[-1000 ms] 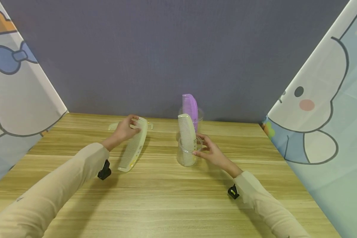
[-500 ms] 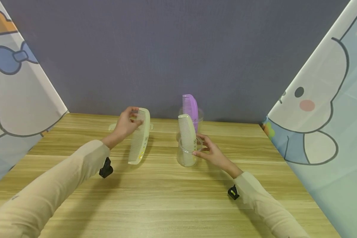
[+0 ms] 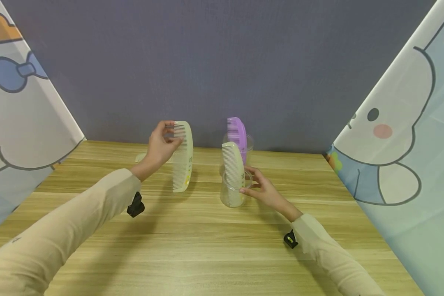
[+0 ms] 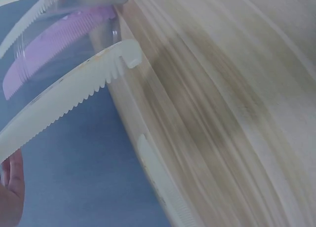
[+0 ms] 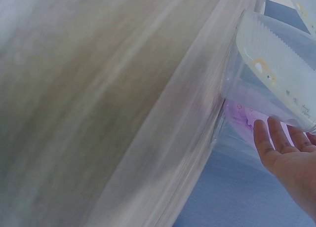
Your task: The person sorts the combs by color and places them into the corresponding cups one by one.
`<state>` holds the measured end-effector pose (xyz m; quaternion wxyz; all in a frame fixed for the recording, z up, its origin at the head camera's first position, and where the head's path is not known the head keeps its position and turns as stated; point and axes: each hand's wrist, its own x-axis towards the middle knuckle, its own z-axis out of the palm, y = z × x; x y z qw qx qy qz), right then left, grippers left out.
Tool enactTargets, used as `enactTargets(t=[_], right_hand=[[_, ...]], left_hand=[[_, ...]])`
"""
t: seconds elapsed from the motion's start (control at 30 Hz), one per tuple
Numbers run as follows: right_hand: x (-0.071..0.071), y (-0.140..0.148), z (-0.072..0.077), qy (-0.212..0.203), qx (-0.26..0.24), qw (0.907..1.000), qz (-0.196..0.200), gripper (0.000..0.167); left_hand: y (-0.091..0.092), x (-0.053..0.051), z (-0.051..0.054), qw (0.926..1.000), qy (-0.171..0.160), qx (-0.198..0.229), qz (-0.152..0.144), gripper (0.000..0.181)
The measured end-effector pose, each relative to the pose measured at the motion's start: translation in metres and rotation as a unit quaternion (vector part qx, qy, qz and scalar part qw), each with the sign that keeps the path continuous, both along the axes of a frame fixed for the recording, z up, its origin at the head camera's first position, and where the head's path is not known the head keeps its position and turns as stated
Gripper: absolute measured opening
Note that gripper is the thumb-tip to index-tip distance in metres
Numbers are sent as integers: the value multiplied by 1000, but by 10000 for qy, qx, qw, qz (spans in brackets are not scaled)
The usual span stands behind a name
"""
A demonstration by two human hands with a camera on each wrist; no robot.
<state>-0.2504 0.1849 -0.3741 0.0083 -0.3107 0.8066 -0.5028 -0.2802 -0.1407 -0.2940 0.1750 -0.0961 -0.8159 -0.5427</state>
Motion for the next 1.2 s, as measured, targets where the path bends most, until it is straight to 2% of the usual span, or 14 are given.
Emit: enactTargets(t=[0.1,0.27,0.33,0.53,0.63,0.83,0.97,1.2], right_hand=[[0,0,0,7,1,10000,7,67],[-1,0,0,7,22,10000,5,67],[-1,0,0,5,27,10000,-1,67],[-1,0,0,-50,-5,10000,3,68],[-1,0,0,-82,-27,10000,3,68],[-1,1,-1,-79,-12,10000,-15,67],[-1,1,0,-88,7,9999,-54,68],[-1,0,0,-39,-6,10000,4,67]], left_hand=[[5,0,3,9990,417,143,44,47],[15,2,12,9924,1078,577,128,44],[20,5,17,9893,1236,769,127,44],[37,25,39,9806,1585,1155,41,41],[43,29,44,9764,1704,1327,-75,41],[54,31,47,9681,1931,1541,-428,40],[64,35,51,9655,1943,1626,-600,40],[75,19,41,9591,2034,1823,-740,40]])
